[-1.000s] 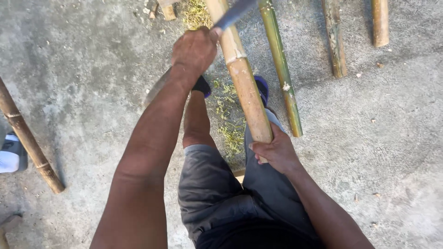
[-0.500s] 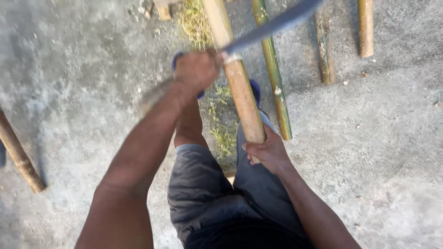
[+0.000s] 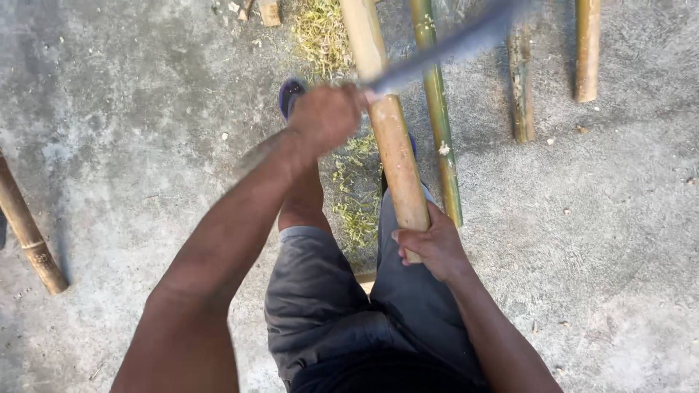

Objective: Scraping the outer layer of a bamboo pole using a machete.

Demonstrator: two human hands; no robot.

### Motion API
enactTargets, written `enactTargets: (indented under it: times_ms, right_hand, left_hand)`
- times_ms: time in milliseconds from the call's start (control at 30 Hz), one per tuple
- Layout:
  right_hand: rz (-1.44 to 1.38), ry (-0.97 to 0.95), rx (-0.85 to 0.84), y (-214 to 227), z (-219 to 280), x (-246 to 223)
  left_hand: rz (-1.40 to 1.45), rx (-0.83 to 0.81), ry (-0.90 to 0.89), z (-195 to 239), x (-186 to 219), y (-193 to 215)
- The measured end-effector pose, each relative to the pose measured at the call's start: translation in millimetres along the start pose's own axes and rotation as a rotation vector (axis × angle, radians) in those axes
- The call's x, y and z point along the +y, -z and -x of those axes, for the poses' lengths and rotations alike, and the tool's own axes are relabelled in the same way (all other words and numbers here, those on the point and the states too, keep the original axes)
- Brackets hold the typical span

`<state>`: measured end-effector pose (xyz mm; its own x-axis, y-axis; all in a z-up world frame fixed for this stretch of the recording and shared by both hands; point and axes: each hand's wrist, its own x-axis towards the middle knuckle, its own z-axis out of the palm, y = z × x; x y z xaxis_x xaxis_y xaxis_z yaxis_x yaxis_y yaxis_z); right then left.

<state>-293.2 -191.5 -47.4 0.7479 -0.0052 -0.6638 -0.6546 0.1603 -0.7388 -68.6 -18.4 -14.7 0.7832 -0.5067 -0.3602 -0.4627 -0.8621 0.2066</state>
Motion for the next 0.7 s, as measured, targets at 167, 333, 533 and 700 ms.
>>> enactTargets:
  times_ms: [167, 333, 533, 700]
  right_hand:
    - [-0.068, 0.012, -0.057, 10.8, -6.7, 10.4]
    - [-0.144, 0.013, -0.095, 22.1, -13.7, 9.7]
    - [-0.189, -0.007, -0.129, 30.4, -11.0, 14.9]
    - [-0.206, 0.019, -0.156, 32.3, -15.2, 11.3]
  left_hand:
    - [0.119, 0.107, 0.105, -16.4, -8.3, 2.2]
    - [0.012, 0.101, -0.048, -13.5, -6.5, -4.7]
    - [0.298, 0.192, 0.196, -19.5, -11.2, -16.5]
    - [0.142, 0.292, 0.026, -32.5, -21.7, -23.1]
